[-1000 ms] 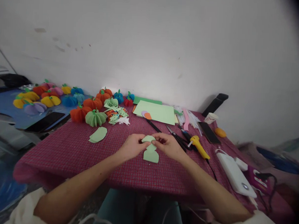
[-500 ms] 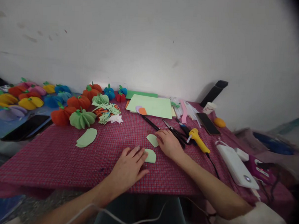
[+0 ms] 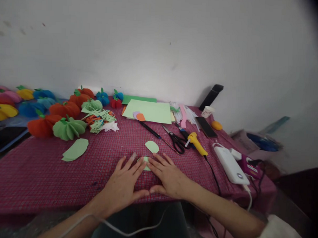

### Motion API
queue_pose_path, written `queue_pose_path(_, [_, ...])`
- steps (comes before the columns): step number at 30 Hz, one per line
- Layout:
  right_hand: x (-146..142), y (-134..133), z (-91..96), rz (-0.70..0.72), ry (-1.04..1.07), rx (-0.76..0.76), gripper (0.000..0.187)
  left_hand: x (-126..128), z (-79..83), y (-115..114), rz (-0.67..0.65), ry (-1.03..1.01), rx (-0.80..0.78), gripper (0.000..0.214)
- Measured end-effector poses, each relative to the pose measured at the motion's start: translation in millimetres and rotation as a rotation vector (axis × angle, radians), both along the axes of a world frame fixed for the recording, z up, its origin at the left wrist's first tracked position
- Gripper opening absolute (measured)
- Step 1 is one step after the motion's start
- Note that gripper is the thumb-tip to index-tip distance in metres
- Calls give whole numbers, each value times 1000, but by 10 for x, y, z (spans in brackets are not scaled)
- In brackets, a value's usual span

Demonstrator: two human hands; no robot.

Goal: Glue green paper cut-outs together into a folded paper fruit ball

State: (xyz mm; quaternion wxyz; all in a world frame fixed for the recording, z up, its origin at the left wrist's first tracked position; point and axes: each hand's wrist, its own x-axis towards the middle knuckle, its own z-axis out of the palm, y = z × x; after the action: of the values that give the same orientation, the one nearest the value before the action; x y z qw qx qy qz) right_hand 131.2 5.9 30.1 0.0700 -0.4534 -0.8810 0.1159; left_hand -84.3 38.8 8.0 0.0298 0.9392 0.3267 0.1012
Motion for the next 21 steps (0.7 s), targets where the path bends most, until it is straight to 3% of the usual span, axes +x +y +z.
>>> queue_pose_path(3, [-17, -11, 57, 1, 12, 26, 75, 12, 10, 10, -5, 8, 14, 76])
queue_pose_path(7, [192, -59, 161, -53, 139, 200, 46, 22, 64, -15, 3, 29, 28, 73])
queue_pose_path(10, [620, -22, 215, -361, 233, 484, 38, 64, 122, -87, 1, 24, 60, 75])
queue_pose_path(12, [954, 48, 201, -557, 111, 580, 41, 113, 149, -147, 1, 11, 74, 76])
queue_pose_path(16, [1414, 195, 70, -820, -186, 477, 53, 191, 130, -214, 44, 8, 53, 76])
queue_pose_path(21, [1514, 298, -68, -853, -302, 255, 56, 189, 96, -245, 78, 11, 44, 77])
